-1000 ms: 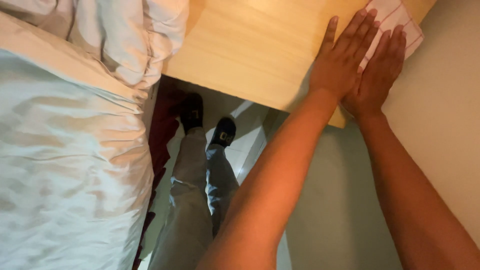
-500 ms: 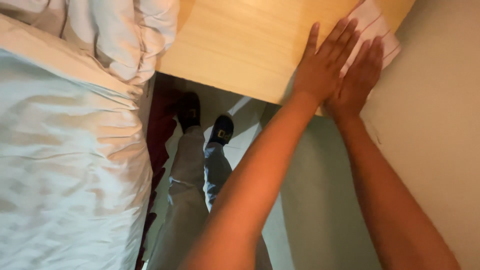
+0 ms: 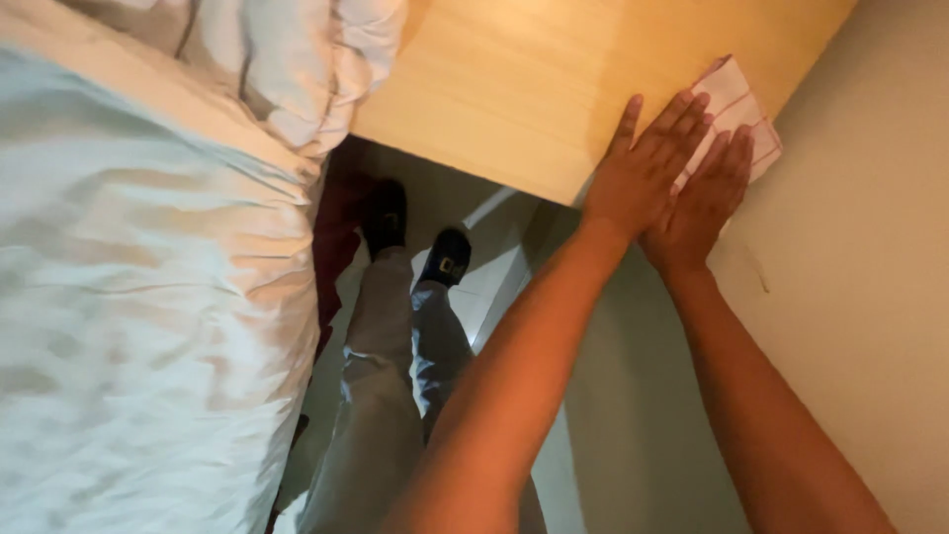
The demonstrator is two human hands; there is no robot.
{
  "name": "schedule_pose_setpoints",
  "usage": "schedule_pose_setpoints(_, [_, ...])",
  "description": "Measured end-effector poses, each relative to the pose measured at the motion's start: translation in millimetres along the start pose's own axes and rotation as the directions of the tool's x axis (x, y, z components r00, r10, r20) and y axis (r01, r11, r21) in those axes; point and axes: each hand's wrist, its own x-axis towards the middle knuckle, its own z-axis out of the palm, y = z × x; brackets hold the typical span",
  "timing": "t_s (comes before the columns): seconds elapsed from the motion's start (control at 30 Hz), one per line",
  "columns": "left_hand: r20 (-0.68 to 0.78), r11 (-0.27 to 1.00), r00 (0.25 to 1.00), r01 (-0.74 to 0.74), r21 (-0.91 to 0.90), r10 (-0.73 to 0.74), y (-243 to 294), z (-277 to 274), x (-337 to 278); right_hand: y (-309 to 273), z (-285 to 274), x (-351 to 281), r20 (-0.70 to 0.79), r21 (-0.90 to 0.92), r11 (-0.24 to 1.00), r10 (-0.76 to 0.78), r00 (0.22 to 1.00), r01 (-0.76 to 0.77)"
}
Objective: The person wipes a wooden desk, a bedside table, and the bed runner using a white cloth. They move between surfaces, wiping each area thoroughly with both hands.
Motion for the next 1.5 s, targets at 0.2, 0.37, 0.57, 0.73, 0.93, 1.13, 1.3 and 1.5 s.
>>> schedule_pose_setpoints(0.2, [0.011, 0.997, 0.999, 0.051, 0.05, -0.052, -16, -13, 12, -7, -1, 27, 0.0, 0.022, 0.998, -0.058, 0.998, 0.058])
schedule_pose_setpoints(0.37, [-0.047, 0.992, 0.995, 0.095, 0.08, -0.091, -49, -23, 40, -13, 8, 77, 0.013, 0.046, 0.996, -0.083, 0.996, 0.083])
schedule_pose_setpoints(0.57, [-0.07, 0.993, 0.992, 0.105, 0.052, -0.102, -91, -40, 59, -42, 10, 118, 0.017, 0.078, 0.991, -0.111, 0.994, 0.109])
schedule_pose_setpoints(0.73, [-0.093, 0.994, 0.991, 0.103, 0.02, -0.101, -98, -57, 48, -43, 17, 114, 0.02, 0.037, 0.992, -0.117, 0.993, 0.117])
schedule_pose_setpoints(0.93, [-0.107, 0.99, 0.987, 0.124, 0.061, -0.117, -103, -70, 12, -73, 11, 96, 0.015, 0.04, 0.99, -0.137, 0.99, 0.137])
schedule_pose_setpoints(1.13, [-0.104, 0.991, 0.987, 0.128, 0.036, -0.123, -112, -80, -31, -110, 7, 72, 0.029, 0.067, 0.99, -0.13, 0.991, 0.127])
schedule_pose_setpoints(1.3, [-0.168, 0.987, 0.975, 0.152, 0.047, -0.142, -119, -78, -56, -133, 2, 58, 0.065, 0.099, 0.986, -0.144, 0.987, 0.138])
schedule_pose_setpoints(1.5, [-0.143, 0.987, 0.977, 0.161, 0.02, -0.157, -122, -80, -57, -133, 6, 60, 0.066, 0.09, 0.982, -0.171, 0.983, 0.165])
